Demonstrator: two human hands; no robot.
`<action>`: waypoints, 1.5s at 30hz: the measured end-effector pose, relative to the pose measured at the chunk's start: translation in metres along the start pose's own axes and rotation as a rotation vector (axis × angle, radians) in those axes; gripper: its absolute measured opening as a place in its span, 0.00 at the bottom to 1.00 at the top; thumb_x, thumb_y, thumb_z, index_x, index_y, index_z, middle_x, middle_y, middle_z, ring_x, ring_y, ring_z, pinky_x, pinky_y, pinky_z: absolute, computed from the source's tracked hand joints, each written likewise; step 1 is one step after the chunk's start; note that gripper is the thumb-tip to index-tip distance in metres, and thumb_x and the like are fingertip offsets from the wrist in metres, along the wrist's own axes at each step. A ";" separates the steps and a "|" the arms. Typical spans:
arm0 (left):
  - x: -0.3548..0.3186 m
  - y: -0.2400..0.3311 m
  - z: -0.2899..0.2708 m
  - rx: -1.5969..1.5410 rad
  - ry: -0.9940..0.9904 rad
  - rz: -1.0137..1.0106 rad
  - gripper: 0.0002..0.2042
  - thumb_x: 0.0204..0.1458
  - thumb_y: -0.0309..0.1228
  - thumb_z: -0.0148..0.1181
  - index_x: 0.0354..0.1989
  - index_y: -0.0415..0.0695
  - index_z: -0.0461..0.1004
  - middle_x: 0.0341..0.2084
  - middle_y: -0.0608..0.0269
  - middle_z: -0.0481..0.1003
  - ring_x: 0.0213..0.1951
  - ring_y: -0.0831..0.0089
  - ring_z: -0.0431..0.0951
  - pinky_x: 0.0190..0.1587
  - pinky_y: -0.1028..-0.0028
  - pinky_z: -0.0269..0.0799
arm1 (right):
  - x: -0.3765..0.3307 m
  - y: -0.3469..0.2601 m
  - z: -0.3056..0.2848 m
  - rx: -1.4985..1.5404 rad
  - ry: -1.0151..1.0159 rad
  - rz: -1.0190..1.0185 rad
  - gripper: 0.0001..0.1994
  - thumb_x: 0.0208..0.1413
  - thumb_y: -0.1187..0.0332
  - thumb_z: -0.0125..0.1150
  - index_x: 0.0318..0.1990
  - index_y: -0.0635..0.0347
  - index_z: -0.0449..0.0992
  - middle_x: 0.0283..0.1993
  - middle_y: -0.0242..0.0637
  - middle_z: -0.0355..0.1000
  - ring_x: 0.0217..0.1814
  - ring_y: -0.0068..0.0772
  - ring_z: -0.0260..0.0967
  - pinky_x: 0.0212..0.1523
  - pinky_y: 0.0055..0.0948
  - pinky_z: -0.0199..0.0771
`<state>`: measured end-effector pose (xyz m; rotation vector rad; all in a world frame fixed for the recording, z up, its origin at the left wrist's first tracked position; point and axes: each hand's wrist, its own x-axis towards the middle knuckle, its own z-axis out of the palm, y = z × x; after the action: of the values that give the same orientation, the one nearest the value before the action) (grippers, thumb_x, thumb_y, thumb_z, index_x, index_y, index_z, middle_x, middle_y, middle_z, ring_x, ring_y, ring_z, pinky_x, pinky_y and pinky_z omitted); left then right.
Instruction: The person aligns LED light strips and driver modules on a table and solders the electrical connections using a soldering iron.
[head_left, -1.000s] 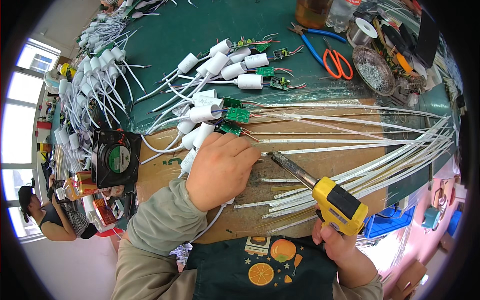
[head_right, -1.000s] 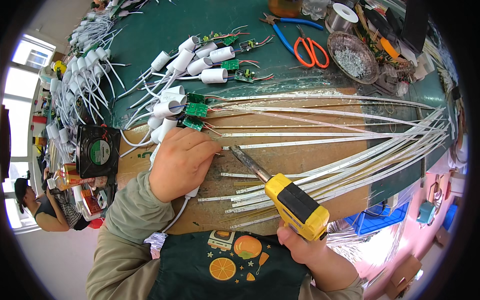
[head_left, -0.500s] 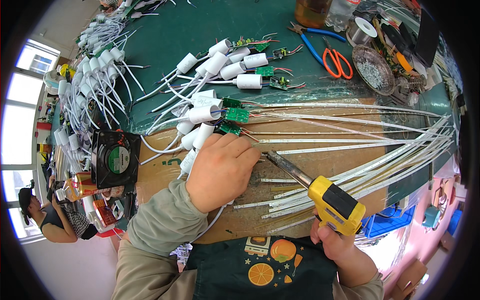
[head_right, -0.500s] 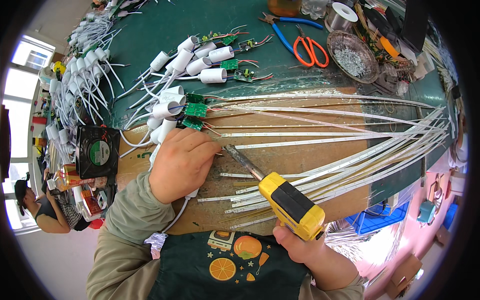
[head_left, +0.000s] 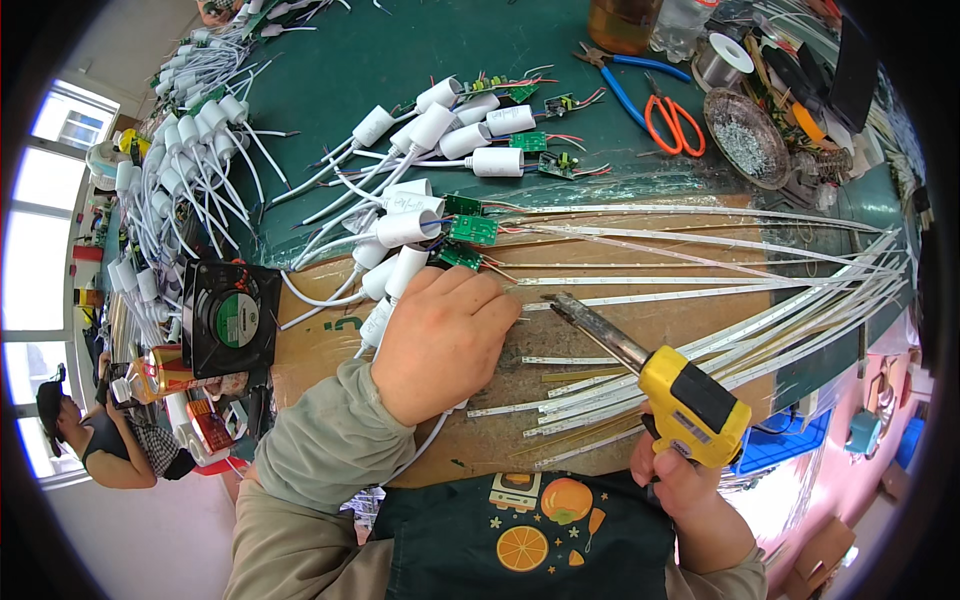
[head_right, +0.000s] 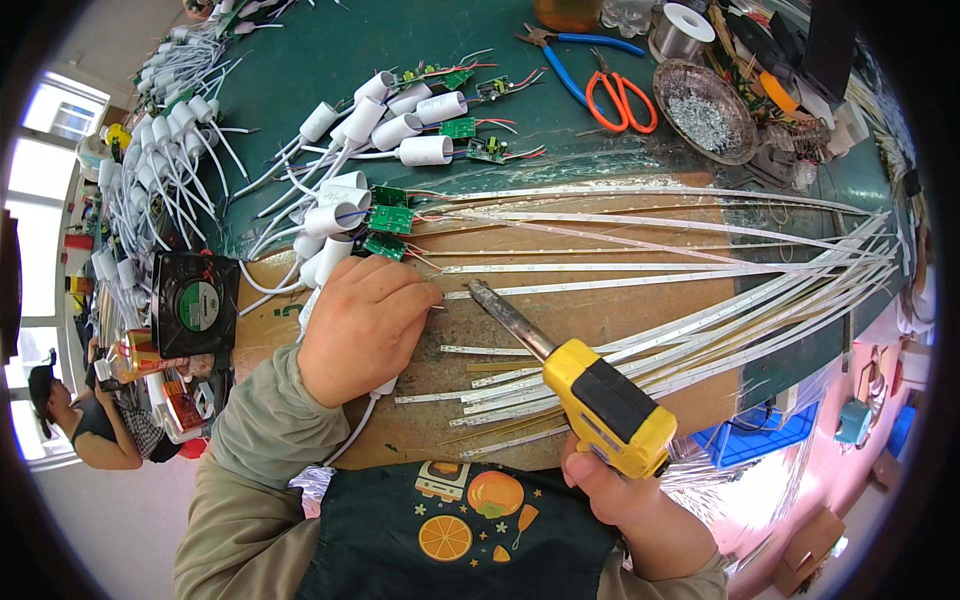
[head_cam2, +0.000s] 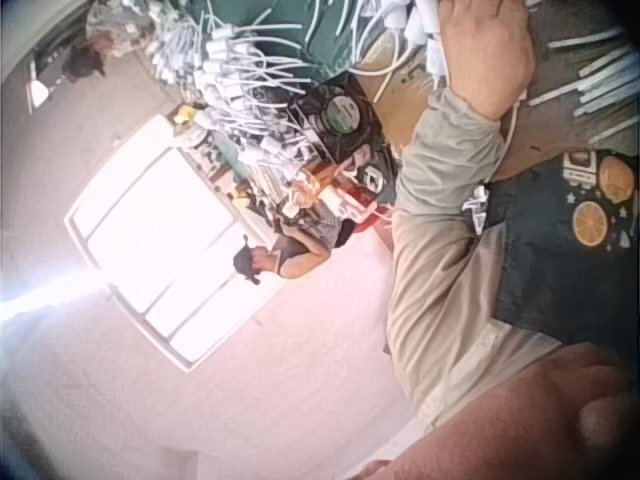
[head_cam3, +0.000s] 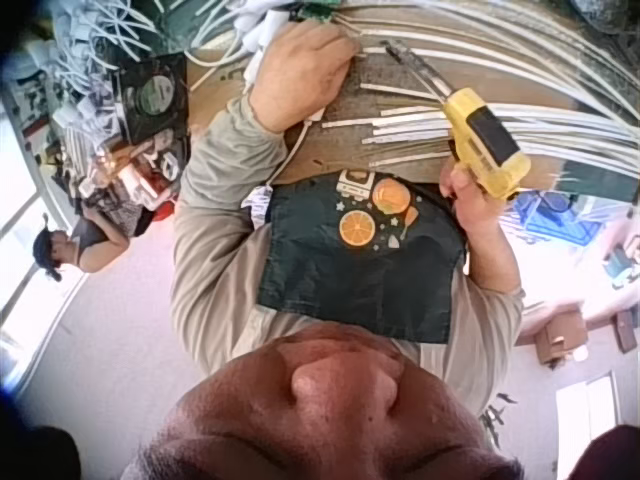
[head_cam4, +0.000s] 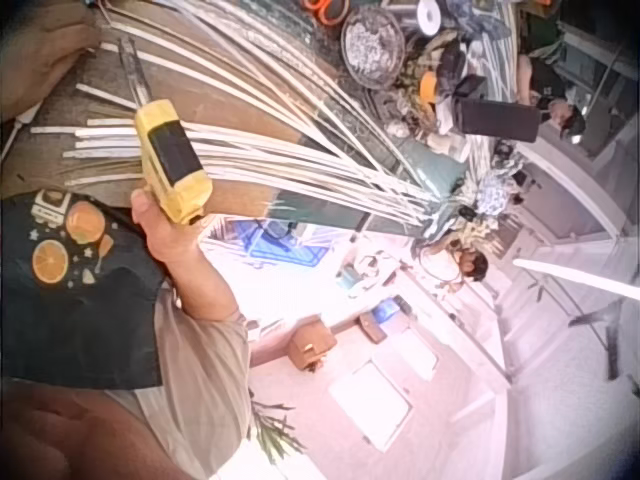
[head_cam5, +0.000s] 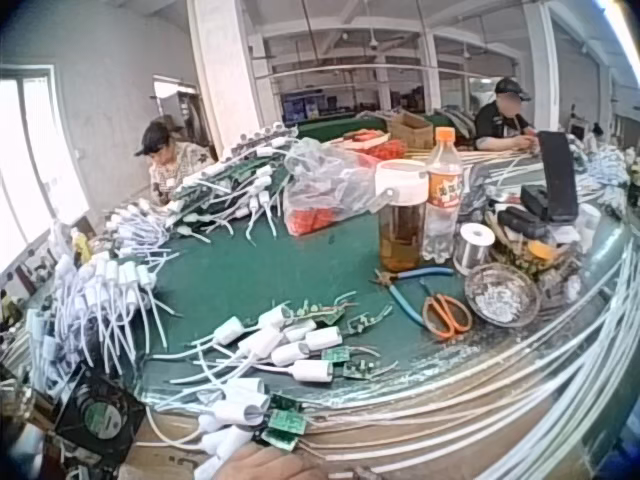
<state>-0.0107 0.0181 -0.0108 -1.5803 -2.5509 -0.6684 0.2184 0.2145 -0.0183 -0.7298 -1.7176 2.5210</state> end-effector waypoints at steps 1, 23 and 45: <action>0.000 0.000 0.000 0.002 0.000 0.001 0.11 0.41 0.22 0.64 0.35 0.45 0.78 0.31 0.65 0.76 0.35 0.64 0.76 0.39 0.66 0.68 | -0.001 0.001 -0.002 0.004 0.011 -0.014 0.35 0.51 0.54 0.71 0.58 0.70 0.65 0.22 0.35 0.66 0.18 0.25 0.62 0.20 0.24 0.64; 0.000 0.000 0.001 -0.002 0.005 0.001 0.11 0.40 0.22 0.64 0.34 0.45 0.77 0.31 0.64 0.75 0.35 0.64 0.75 0.39 0.65 0.68 | -0.008 0.007 -0.008 -0.080 0.030 -0.068 0.33 0.53 0.56 0.70 0.59 0.71 0.66 0.32 0.41 0.71 0.19 0.26 0.64 0.19 0.24 0.67; -0.002 0.000 0.000 -0.051 0.076 0.006 0.11 0.45 0.20 0.65 0.39 0.42 0.78 0.30 0.60 0.76 0.33 0.60 0.76 0.37 0.63 0.70 | -0.006 0.004 -0.006 -0.066 0.029 -0.038 0.32 0.54 0.55 0.68 0.58 0.71 0.66 0.25 0.39 0.68 0.18 0.25 0.63 0.20 0.23 0.66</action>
<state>-0.0094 0.0164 -0.0110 -1.5447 -2.4934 -0.7833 0.2266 0.2163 -0.0213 -0.7261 -1.7962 2.4278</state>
